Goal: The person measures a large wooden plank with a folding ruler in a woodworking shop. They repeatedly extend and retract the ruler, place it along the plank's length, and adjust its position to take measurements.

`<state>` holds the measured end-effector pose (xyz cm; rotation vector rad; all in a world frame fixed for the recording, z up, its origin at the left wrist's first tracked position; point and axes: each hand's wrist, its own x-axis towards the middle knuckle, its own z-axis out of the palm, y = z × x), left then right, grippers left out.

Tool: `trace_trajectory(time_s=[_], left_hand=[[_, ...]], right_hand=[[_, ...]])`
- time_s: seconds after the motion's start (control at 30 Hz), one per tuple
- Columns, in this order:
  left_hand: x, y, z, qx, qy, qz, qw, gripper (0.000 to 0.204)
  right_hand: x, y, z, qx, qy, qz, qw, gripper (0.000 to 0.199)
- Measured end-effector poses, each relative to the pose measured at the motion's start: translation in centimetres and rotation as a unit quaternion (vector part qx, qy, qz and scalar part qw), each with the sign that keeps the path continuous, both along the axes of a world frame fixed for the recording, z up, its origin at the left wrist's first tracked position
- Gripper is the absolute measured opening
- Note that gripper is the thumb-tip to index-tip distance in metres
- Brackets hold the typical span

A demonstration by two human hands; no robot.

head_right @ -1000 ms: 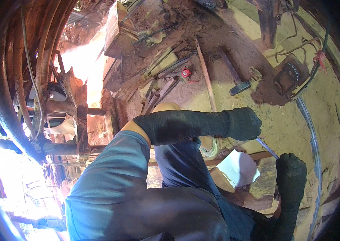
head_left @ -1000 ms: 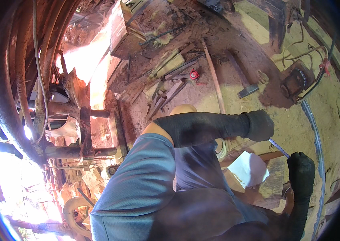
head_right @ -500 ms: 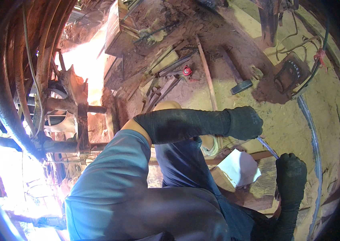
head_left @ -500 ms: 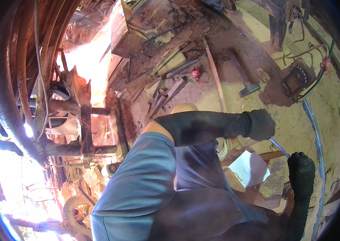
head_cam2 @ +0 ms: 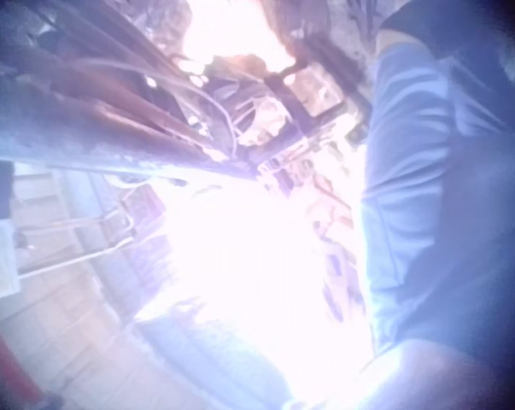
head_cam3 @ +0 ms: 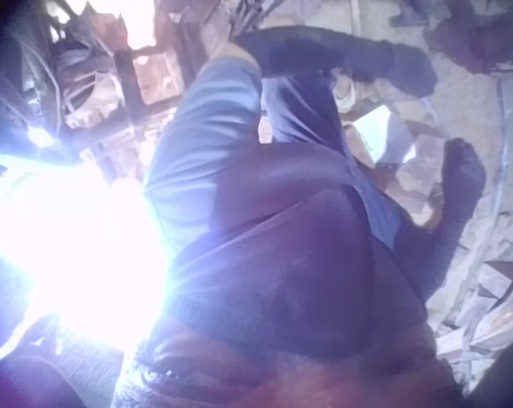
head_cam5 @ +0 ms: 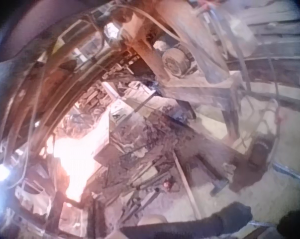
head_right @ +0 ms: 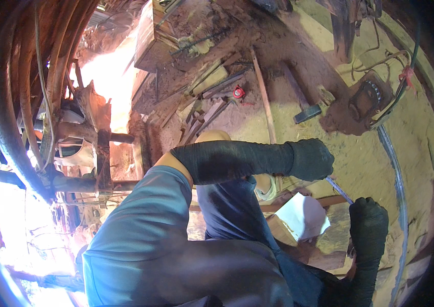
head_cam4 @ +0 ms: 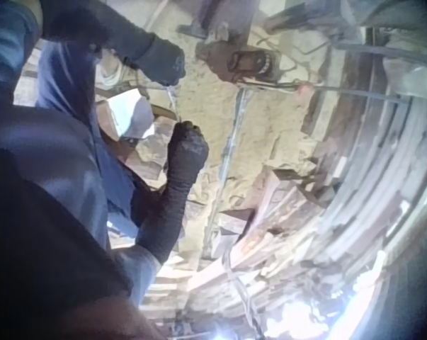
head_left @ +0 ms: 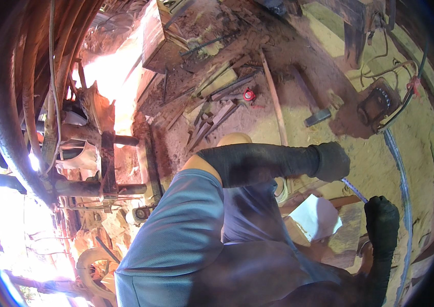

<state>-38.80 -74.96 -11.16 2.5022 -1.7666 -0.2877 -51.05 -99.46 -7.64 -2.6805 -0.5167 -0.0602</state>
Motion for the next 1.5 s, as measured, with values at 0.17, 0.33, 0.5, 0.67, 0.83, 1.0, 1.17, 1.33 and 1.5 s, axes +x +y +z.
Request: trace_trajectory(time_s=[0.17, 0.33, 0.5, 0.67, 0.83, 1.0, 1.17, 1.33, 1.5], left_hand=[[0.2, -0.2, -0.4, -0.021, -0.007, -0.005, 1.000, 0.018], [0.2, -0.4, -1.0, -0.033, 0.001, -0.002, 0.999, 0.018], [-0.2, -0.2, -1.5, -0.070, 0.003, 0.000, 0.998, 0.018], [-0.4, -0.1, -1.1, -0.066, -0.012, -0.016, 0.998, 0.016], [0.3, -0.4, -1.0, -0.110, -0.034, -0.057, 0.992, 0.016], [0.2, 0.6, 0.4, -0.128, -0.031, -0.044, 0.990, 0.035], [0.7, -1.1, 2.0, -0.045, 0.019, -0.026, 0.998, 0.017], [1.7, -0.6, 2.7, -0.015, 0.021, -0.021, 0.999, 0.017], [3.2, -0.6, 1.5, -0.043, -0.014, -0.032, 0.998, 0.014]], right_hand=[[-0.2, -0.3, 0.3, 0.004, 0.015, -0.003, 1.000, 0.010], [-0.1, -0.6, 0.4, 0.015, 0.000, 0.001, 1.000, 0.010], [-0.2, -0.6, 0.2, -0.028, -0.051, 0.007, 0.998, 0.012], [-0.8, -0.3, -0.2, -0.054, -0.054, 0.011, 0.997, 0.014], [-0.7, -0.9, 0.1, 0.001, -0.037, 0.013, 0.999, 0.016], [0.2, -1.0, -1.1, 0.042, -0.005, 0.032, 0.999, 0.016], [0.4, -1.8, 0.6, -0.016, 0.012, 0.008, 1.000, 0.018], [0.6, -1.2, 1.1, -0.010, 0.031, -0.008, 0.999, 0.020], [0.4, -2.1, 0.2, -0.002, 0.007, -0.017, 1.000, 0.019]])
